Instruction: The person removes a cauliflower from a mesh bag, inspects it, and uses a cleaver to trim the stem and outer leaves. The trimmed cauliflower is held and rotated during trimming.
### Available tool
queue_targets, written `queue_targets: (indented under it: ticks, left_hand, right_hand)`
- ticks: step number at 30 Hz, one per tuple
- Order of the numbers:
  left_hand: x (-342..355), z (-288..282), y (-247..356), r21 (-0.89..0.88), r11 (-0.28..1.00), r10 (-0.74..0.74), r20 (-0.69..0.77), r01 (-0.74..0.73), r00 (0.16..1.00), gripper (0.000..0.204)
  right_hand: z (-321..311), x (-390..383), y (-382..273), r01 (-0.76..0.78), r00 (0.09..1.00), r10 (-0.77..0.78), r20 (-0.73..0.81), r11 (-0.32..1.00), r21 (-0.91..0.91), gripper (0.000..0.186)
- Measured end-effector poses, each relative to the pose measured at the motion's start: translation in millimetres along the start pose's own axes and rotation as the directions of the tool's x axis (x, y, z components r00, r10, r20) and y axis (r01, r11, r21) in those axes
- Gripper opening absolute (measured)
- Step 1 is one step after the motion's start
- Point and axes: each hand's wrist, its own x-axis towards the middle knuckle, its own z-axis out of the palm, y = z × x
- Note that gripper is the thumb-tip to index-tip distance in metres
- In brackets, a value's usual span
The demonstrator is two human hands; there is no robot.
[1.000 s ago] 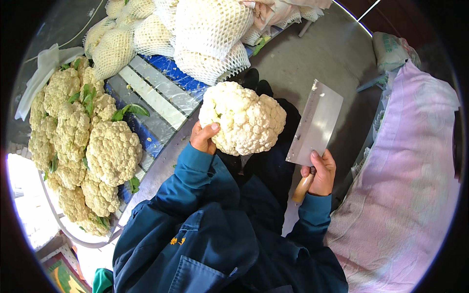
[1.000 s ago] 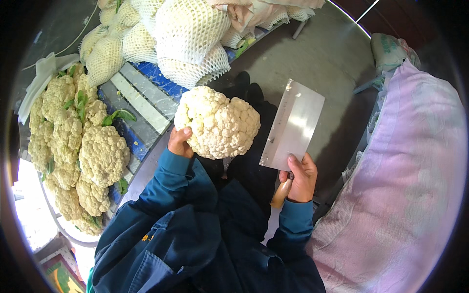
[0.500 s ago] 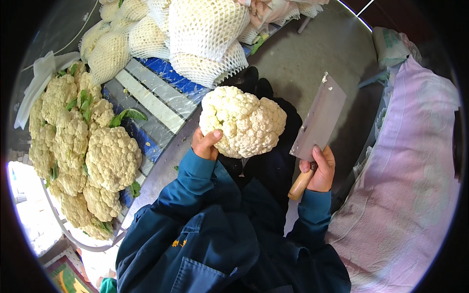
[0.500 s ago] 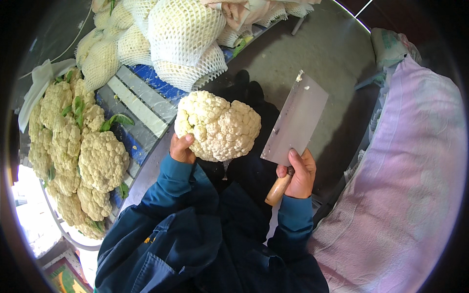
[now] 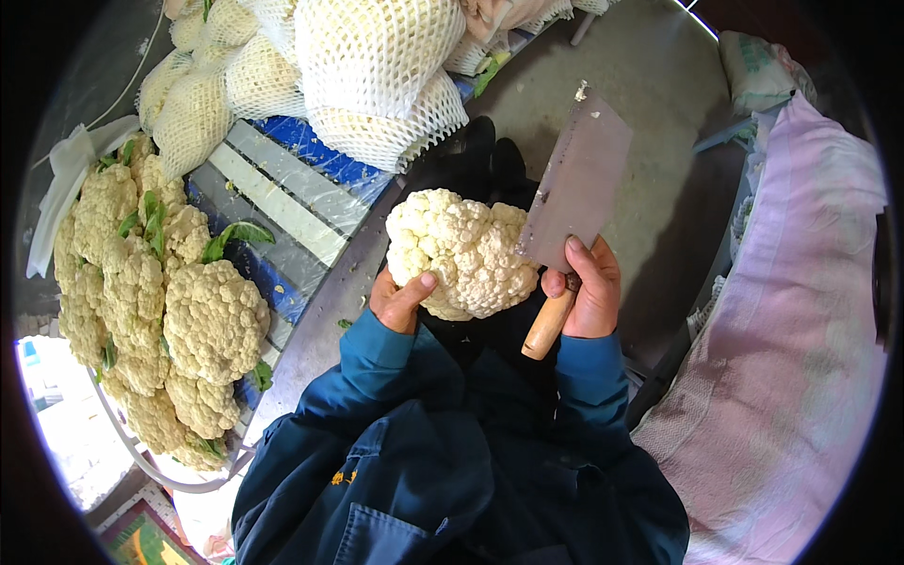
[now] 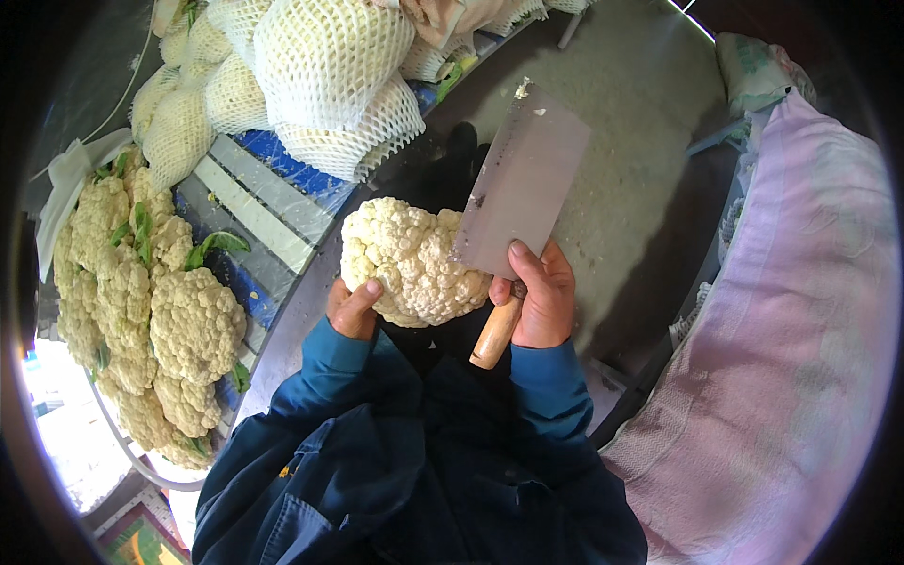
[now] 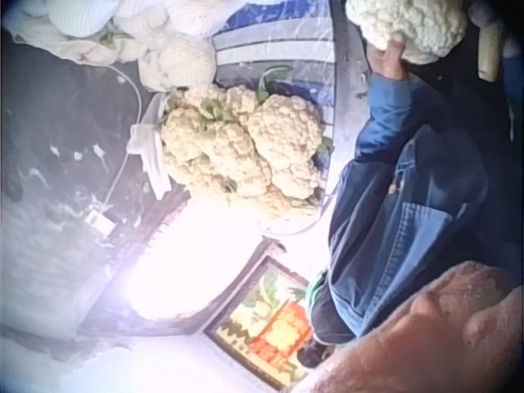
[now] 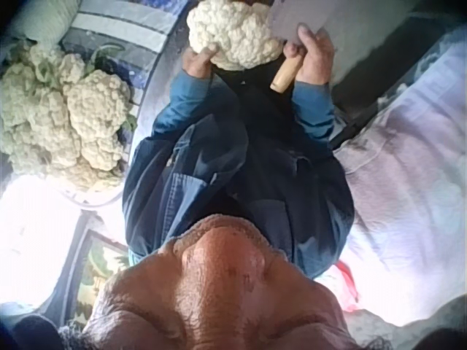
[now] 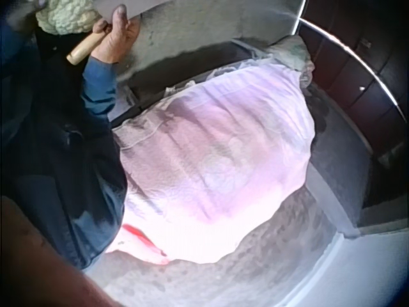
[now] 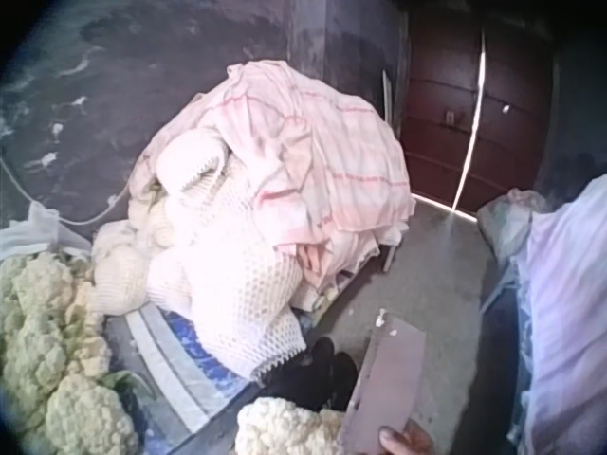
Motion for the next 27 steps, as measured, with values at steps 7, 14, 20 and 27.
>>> queue_targets:
  ticks: [7,14,20,27]
  left_hand:
    - [-11,1,41,0.38,0.915,-0.165,0.046,0.136,0.985,0.079]
    - [-19,-17,46,0.832,0.555,-0.022,0.006,0.008,1.0,0.073]
    - [-17,-15,63,0.978,0.204,0.208,-0.009,-0.035,0.978,0.095]
    - [19,13,78,0.848,-0.011,0.299,0.508,-0.529,0.808,0.113]
  right_hand:
    - [-7,3,14,-0.046,0.999,0.045,-0.03,0.999,-0.004,0.018]
    - [-13,4,19,-0.05,0.999,0.05,-0.003,0.999,-0.007,0.018]
    - [-10,3,17,-0.057,0.998,0.057,-0.019,0.998,-0.009,0.018]
    - [-8,2,18,-0.064,0.998,0.063,-0.016,0.998,-0.012,0.02]
